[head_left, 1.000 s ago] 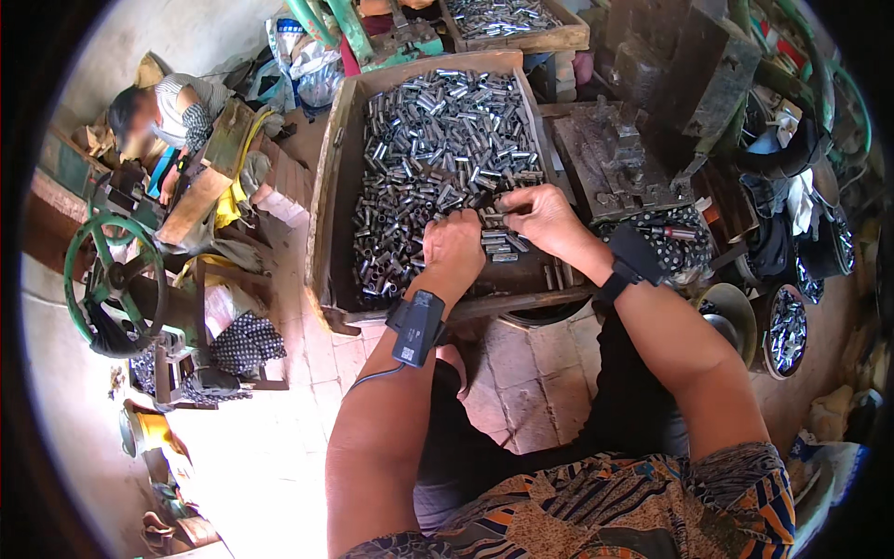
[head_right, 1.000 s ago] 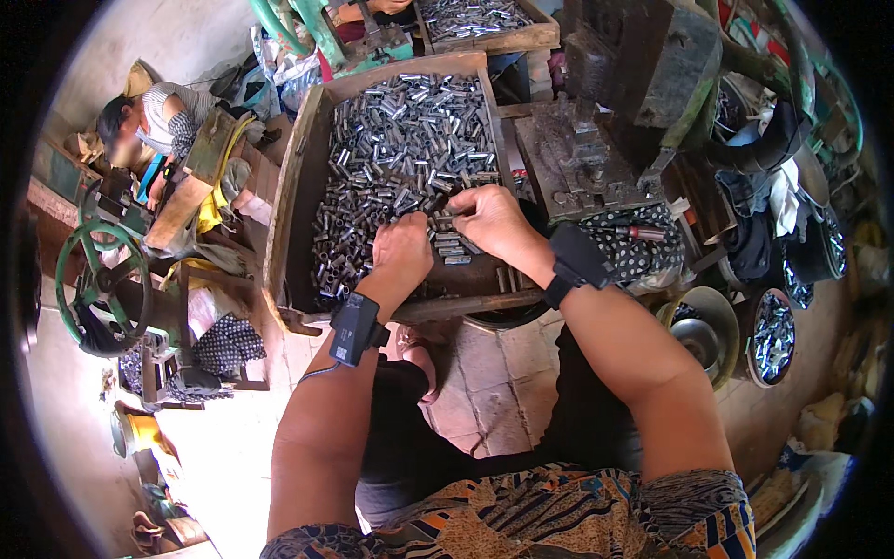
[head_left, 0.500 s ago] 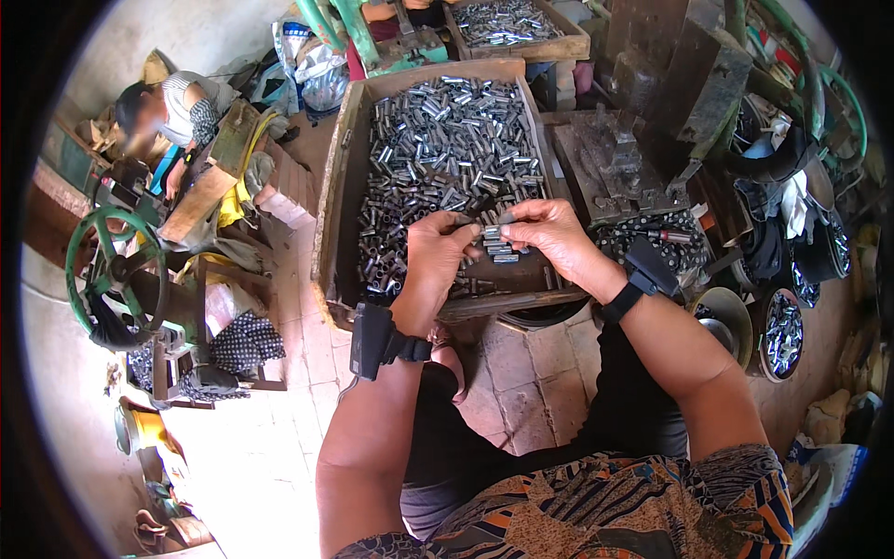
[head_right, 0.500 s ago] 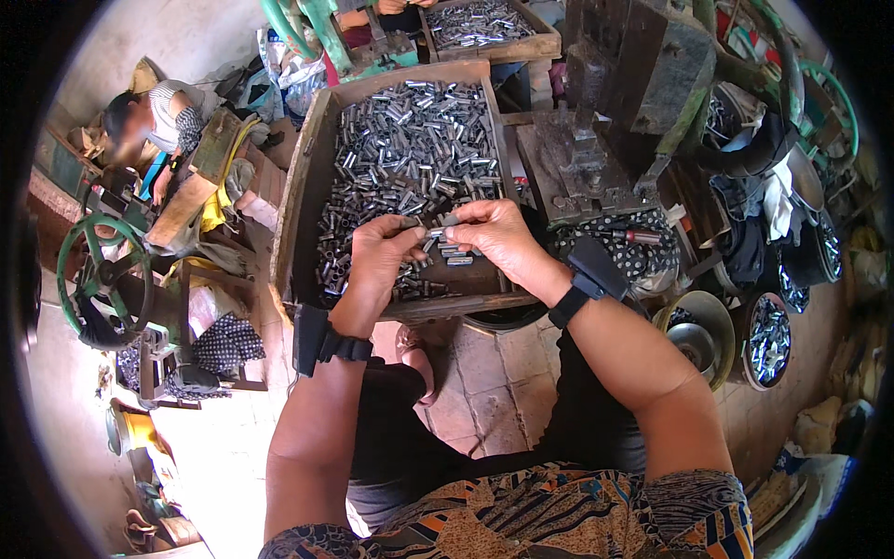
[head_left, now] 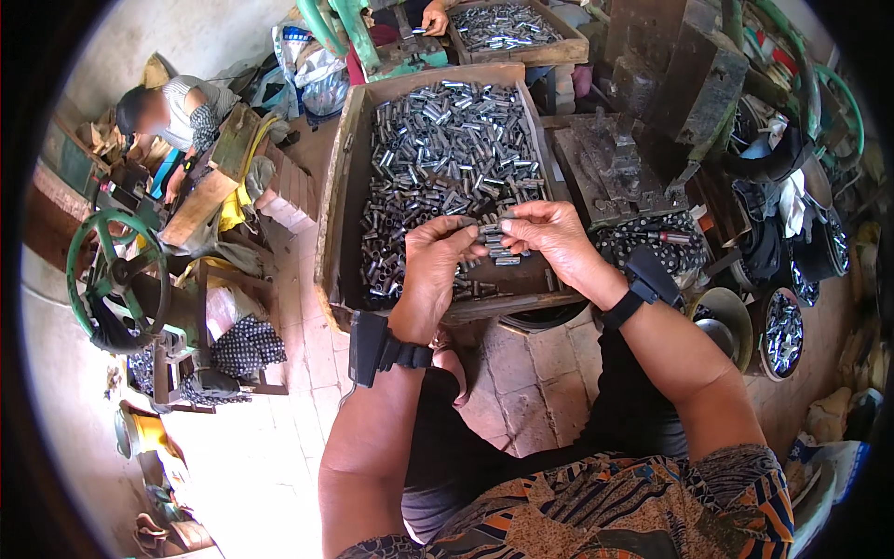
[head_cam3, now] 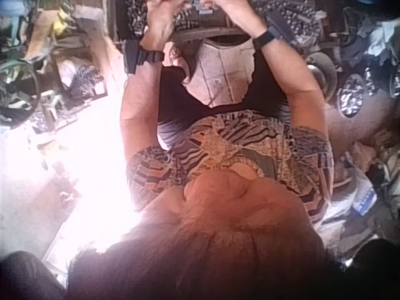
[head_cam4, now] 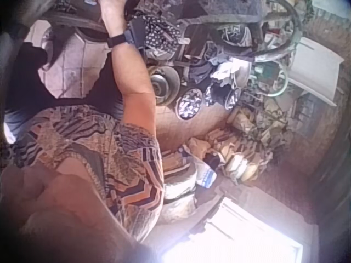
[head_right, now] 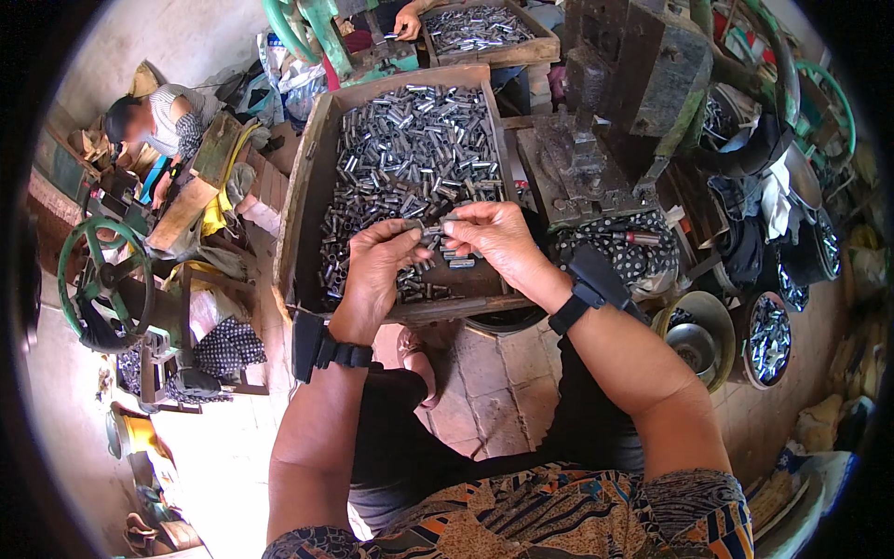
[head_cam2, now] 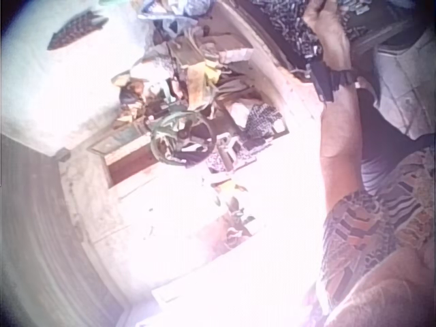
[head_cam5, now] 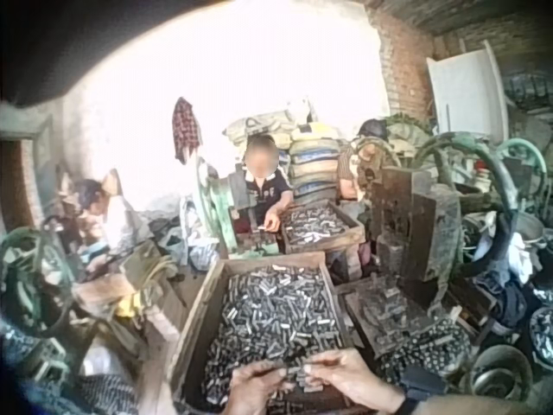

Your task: Sorting metal pipe connectors and using a manual press to join components.

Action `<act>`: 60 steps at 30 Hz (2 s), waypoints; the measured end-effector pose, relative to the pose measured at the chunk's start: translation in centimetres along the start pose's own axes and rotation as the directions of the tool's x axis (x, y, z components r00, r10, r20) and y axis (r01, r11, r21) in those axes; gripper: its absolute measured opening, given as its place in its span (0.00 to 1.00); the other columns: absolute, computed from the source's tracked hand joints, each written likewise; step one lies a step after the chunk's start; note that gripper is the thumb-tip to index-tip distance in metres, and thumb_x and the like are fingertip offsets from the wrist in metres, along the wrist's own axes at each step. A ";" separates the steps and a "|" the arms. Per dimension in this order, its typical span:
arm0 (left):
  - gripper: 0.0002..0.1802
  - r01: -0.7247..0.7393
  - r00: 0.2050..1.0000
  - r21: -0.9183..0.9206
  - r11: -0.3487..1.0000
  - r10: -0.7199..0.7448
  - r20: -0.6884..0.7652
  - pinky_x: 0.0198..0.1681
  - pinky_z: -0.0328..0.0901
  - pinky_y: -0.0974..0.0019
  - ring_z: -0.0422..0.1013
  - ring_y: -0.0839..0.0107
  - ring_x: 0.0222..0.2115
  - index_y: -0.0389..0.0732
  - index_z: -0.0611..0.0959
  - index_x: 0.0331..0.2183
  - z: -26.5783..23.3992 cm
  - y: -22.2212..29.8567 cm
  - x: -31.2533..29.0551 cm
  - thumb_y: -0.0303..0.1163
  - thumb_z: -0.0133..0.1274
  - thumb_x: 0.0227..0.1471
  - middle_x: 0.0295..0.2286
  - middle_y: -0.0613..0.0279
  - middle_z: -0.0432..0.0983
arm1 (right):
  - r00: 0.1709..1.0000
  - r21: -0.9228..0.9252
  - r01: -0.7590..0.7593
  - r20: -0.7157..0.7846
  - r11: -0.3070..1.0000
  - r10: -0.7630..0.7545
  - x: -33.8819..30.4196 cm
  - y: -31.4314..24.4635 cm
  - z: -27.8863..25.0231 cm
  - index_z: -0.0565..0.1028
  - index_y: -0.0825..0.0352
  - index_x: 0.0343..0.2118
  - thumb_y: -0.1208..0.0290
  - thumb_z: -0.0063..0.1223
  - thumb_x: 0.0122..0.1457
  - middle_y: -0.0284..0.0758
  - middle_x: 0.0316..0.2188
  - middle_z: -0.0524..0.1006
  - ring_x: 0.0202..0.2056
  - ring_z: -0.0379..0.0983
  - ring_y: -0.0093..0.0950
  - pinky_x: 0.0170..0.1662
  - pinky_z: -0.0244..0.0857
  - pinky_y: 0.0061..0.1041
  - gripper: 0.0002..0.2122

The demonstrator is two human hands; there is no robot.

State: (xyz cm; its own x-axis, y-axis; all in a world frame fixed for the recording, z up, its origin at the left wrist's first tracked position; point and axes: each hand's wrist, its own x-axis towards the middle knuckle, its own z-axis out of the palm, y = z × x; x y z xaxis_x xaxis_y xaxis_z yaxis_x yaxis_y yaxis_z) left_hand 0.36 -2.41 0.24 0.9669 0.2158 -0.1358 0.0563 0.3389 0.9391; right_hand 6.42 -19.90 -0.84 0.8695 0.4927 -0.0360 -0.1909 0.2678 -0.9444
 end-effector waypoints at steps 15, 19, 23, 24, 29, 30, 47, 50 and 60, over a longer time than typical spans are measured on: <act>0.05 -0.062 0.997 -0.002 0.998 0.062 0.044 0.24 0.67 0.74 0.72 0.73 0.19 0.32 0.79 0.29 1.1 0.1 -1.0 0.17 0.55 0.44 0.22 0.59 0.75 | 0.993 0.208 -0.117 0.038 0.971 0.112 -0.6 -0.3 -0.8 0.75 0.72 0.33 0.77 0.58 0.51 0.38 0.27 0.77 0.28 0.77 0.27 0.31 0.72 0.22 0.07; 0.04 -0.156 0.988 -0.015 0.988 0.156 0.008 0.24 0.66 0.75 0.72 0.73 0.19 0.33 0.79 0.28 1.7 -0.6 -1.1 0.17 0.55 0.45 0.23 0.60 0.76 | 0.993 0.373 -0.102 -0.013 0.922 0.115 -1.1 0.2 -0.3 0.75 0.71 0.32 0.77 0.57 0.52 0.38 0.26 0.77 0.28 0.77 0.28 0.31 0.73 0.23 0.06; 0.04 -0.300 0.954 0.044 0.953 0.299 0.028 0.26 0.66 0.75 0.72 0.74 0.20 0.34 0.79 0.28 2.2 -1.6 -1.4 0.17 0.53 0.46 0.23 0.61 0.76 | 0.991 0.404 -0.118 -0.006 0.907 0.131 -1.5 0.6 0.0 0.74 0.70 0.31 0.78 0.57 0.52 0.37 0.26 0.77 0.29 0.77 0.28 0.31 0.73 0.23 0.05; 0.05 -0.313 0.950 0.061 0.948 0.311 0.039 0.26 0.66 0.75 0.72 0.74 0.20 0.35 0.79 0.29 2.1 -1.7 -1.4 0.17 0.53 0.46 0.24 0.61 0.76 | 0.991 0.409 -0.121 -0.002 0.904 0.134 -1.6 0.6 -0.1 0.74 0.70 0.31 0.78 0.57 0.52 0.37 0.26 0.77 0.29 0.77 0.28 0.31 0.73 0.23 0.05; 0.04 -0.089 0.990 -0.144 0.986 0.104 0.098 0.25 0.64 0.75 0.70 0.77 0.21 0.36 0.79 0.31 1.6 -1.2 -1.4 0.21 0.54 0.48 0.24 0.64 0.75 | 0.984 0.423 -0.174 0.055 0.889 0.167 -1.9 0.1 0.0 0.75 0.70 0.31 0.78 0.56 0.52 0.38 0.27 0.78 0.28 0.77 0.28 0.30 0.73 0.23 0.04; 0.04 -0.054 0.992 -0.177 0.983 0.073 0.105 0.23 0.62 0.77 0.68 0.79 0.20 0.36 0.79 0.31 1.9 -1.0 -1.7 0.22 0.55 0.49 0.23 0.66 0.75 | 0.983 0.421 -0.182 0.069 0.889 0.169 -2.0 0.2 0.1 0.75 0.70 0.31 0.78 0.56 0.52 0.38 0.27 0.78 0.27 0.77 0.28 0.30 0.73 0.23 0.04; 0.16 0.072 0.959 -0.289 0.955 -0.146 -0.242 0.20 0.62 0.66 0.68 0.70 0.18 0.41 0.75 0.25 -0.3 0.4 0.3 0.41 0.43 0.58 0.18 0.63 0.71 | 0.927 -0.891 0.295 0.179 0.345 -0.329 0.9 0.8 -5.2 0.79 0.62 0.24 0.75 0.59 0.43 0.36 0.35 0.73 0.41 0.68 0.36 0.44 0.61 0.31 0.04; 0.18 0.111 0.962 -0.225 0.968 -0.162 -0.222 0.25 0.60 0.66 0.66 0.71 0.22 0.42 0.75 0.27 -2.0 0.7 0.8 0.47 0.45 0.55 0.22 0.64 0.72 | 0.924 -0.948 0.317 0.303 0.025 -0.232 0.7 0.8 -4.1 0.79 0.64 0.23 0.74 0.59 0.40 0.38 0.45 0.71 0.51 0.61 0.37 0.52 0.53 0.35 0.05; 0.10 -0.054 0.981 0.462 0.885 0.133 -0.139 0.16 0.54 0.69 0.59 0.79 0.13 0.33 0.79 0.25 -2.5 -0.9 2.4 0.32 0.53 0.50 0.14 0.69 0.65 | 0.896 -0.928 0.337 0.367 -0.156 -0.249 1.0 1.3 -3.6 0.80 0.65 0.22 0.74 0.57 0.38 0.39 0.47 0.71 0.50 0.61 0.37 0.51 0.51 0.36 0.05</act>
State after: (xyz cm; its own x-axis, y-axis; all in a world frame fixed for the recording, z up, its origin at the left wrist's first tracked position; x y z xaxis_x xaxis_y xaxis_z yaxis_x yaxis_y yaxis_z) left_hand 2.05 0.08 -1.67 0.9217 0.3844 -0.0528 0.1124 -0.1345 0.9845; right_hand 8.66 -22.02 -3.24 0.6593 0.6789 0.3232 0.7460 -0.6442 -0.1686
